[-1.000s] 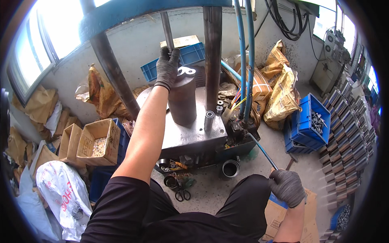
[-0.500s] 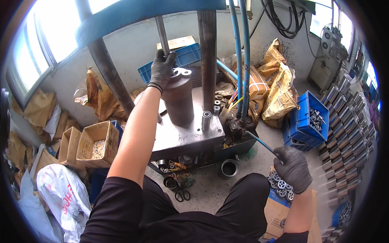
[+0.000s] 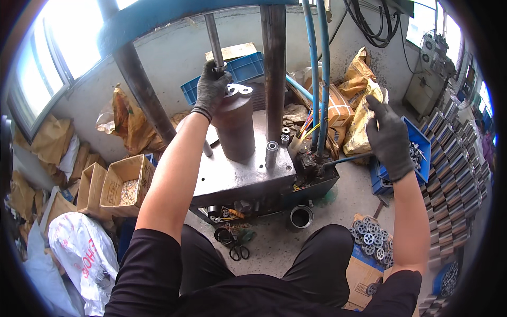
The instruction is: The person assembles metal shafts by fitting bearings and disks onto them, pressing the components together using a press machine, placing the finished assemblies onto the floor, and sliding plastic sleeves onto shafts.
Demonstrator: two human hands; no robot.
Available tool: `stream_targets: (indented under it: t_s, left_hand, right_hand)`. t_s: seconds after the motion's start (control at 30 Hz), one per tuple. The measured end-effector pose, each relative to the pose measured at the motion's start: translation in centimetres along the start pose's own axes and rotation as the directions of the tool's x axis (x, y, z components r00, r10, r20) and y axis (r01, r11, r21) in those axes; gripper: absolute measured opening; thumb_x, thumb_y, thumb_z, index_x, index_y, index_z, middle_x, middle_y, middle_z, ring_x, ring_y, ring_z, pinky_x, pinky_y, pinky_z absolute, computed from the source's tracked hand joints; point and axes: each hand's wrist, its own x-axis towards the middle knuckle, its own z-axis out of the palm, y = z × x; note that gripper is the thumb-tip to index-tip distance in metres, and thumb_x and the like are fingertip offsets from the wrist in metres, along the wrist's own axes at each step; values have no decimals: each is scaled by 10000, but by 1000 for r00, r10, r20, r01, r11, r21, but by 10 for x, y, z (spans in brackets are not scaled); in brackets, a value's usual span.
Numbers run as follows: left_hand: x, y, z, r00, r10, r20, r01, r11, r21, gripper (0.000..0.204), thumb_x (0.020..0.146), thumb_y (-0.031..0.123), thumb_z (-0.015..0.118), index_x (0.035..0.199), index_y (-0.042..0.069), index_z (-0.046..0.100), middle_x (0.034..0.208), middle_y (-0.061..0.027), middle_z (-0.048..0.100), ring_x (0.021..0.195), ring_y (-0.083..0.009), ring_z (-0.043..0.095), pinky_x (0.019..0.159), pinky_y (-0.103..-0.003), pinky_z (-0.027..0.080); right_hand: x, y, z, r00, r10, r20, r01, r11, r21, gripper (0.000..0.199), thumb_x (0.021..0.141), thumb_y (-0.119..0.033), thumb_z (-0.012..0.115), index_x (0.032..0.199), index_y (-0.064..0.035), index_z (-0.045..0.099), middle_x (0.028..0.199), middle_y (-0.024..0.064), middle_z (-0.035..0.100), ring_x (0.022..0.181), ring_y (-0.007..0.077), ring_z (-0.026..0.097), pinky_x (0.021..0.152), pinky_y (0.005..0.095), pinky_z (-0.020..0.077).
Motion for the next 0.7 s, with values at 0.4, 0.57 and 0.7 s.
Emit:
stream_targets:
  t_s: [0.4, 0.57, 0.7]
  left_hand:
    - [-7, 16, 3, 1000, 19, 7, -20, 994, 111, 410, 976, -5, 682, 1356, 79, 551, 1013, -72, 711, 891, -142, 700, 782, -290, 579]
    - [-2, 2, -1, 999, 39, -3, -38, 987, 159, 399, 974, -22, 679, 1340, 70, 549, 1016, -78, 715, 892, -159, 708, 789, -302, 588]
    - [2, -6, -5, 1000, 29, -2, -29, 993, 119, 432, 917, 57, 720, 1324, 78, 574, 1073, -108, 744, 989, -211, 729, 891, -356, 578]
  right_hand:
    - [-192, -35, -76, 426, 182, 886, -346, 938, -26, 250, 833, -199, 708, 1035, -86, 804, 929, 188, 761, 883, 390, 744, 818, 452, 599]
    - [-152, -53, -75, 506, 205, 837, -347, 938, -20, 296, 848, -205, 690, 1091, -69, 789, 1000, 194, 763, 906, 386, 741, 812, 452, 592]
    - [-141, -52, -72, 575, 204, 792, -347, 938, 10, 309, 841, -183, 698, 1109, -61, 790, 1007, 193, 765, 910, 383, 743, 810, 449, 592]
